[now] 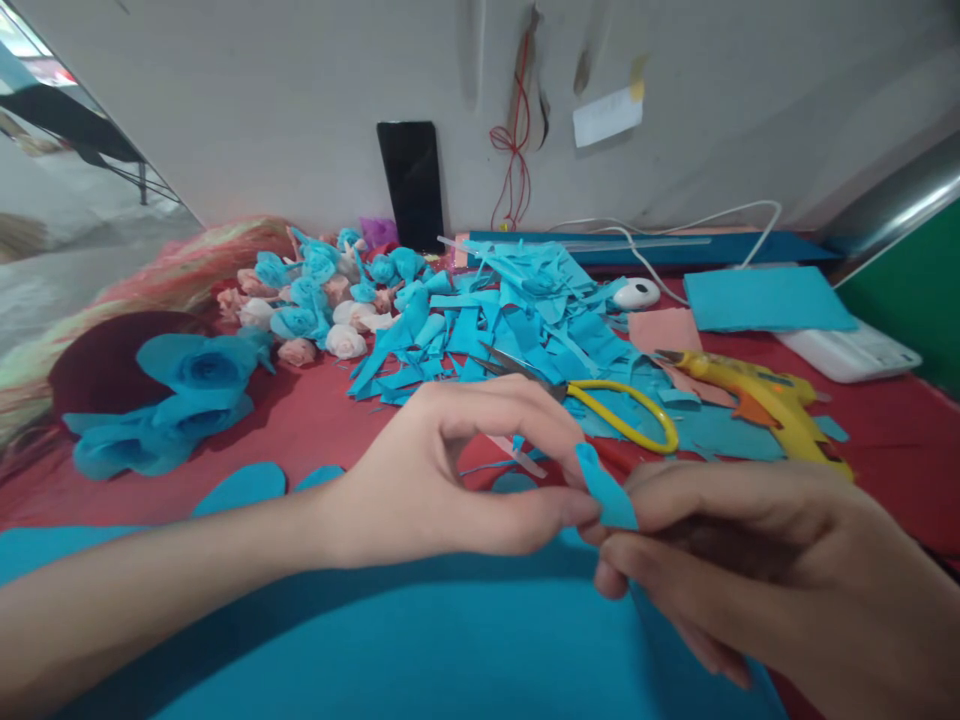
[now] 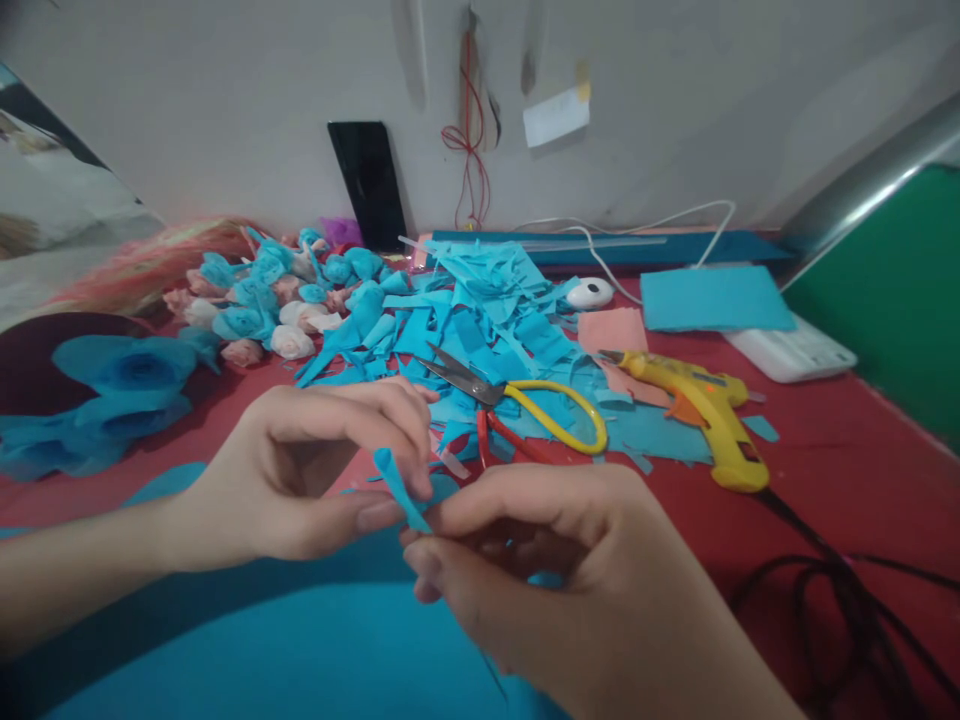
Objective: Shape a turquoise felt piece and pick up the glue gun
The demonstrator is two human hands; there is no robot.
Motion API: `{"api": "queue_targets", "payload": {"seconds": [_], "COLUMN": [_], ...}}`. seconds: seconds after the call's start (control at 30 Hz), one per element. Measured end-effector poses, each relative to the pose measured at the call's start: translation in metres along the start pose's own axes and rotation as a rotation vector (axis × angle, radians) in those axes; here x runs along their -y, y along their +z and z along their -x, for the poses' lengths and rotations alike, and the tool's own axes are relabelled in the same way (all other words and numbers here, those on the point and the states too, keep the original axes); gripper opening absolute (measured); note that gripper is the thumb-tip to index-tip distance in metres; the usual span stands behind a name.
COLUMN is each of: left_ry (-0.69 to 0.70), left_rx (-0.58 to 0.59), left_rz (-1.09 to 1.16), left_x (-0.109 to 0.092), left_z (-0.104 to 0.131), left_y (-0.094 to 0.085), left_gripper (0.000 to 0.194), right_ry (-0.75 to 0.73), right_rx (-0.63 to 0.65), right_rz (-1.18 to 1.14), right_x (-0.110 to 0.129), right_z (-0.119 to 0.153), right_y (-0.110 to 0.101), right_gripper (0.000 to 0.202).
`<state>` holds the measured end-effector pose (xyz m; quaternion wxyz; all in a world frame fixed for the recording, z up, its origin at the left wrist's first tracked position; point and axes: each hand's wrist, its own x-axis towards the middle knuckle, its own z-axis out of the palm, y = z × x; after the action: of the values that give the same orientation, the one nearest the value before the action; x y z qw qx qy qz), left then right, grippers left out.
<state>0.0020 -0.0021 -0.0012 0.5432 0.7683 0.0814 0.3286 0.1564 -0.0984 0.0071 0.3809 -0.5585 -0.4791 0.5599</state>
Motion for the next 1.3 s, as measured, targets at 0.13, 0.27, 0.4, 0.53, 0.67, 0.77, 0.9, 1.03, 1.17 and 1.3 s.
{"api": "queue_targets", "payload": {"seconds": [0.13, 0.27, 0.4, 0.53, 0.67, 0.77, 0.9, 1.03, 1.17, 1.3], "left_ry": [-0.004, -0.027, -0.041, -0.056, -0.075, -0.078, -0.088, -0.114, -0.149, -0.135], "left_rx": [-0.001, -0.005, -0.004, -0.009, -0.015, -0.016, -0.021, -0.019, -0.024, -0.026], "left_rz": [-0.031, -0.050, -0.056, -0.059, -0.057, -0.044, -0.003, 0.048, 0.094, 0.128], "left_x": [0.000, -0.002, -0.002, -0.002, -0.002, -0.001, 0.001, 0.000, -0.001, -0.001], "left_z": [-0.001, -0.001, 0.000, 0.001, 0.001, 0.001, 0.000, 0.001, 0.000, -0.001], "left_y": [0.001, 0.001, 0.001, 0.001, 0.001, 0.001, 0.000, 0.000, 0.000, 0.000], "left_gripper": [0.002, 0.003, 0.003, 0.003, 0.004, 0.003, 0.002, 0.001, 0.002, 0.005], "right_ry": [-0.005, -0.054, -0.081, -0.046, 0.053, 0.097, 0.133, 0.161, 0.160, 0.164], "right_rx": [-0.110, -0.247, -0.273, -0.273, -0.254, -0.208, -0.239, -0.263, -0.269, -0.286], "right_rz": [0.034, 0.135, 0.170, 0.125, -0.004, -0.046, -0.070, -0.114, -0.111, -0.043], "right_x": [0.001, 0.003, 0.006, 0.006, 0.005, 0.004, 0.006, 0.008, 0.008, 0.013], "right_z": [0.001, -0.001, -0.004, -0.002, 0.002, 0.003, 0.003, 0.004, 0.004, 0.008], "right_y": [0.007, 0.013, 0.013, 0.013, 0.013, 0.012, 0.014, 0.016, 0.017, 0.017], "right_gripper": [0.013, 0.022, 0.025, 0.022, 0.015, 0.013, 0.015, 0.015, 0.012, 0.012]}}
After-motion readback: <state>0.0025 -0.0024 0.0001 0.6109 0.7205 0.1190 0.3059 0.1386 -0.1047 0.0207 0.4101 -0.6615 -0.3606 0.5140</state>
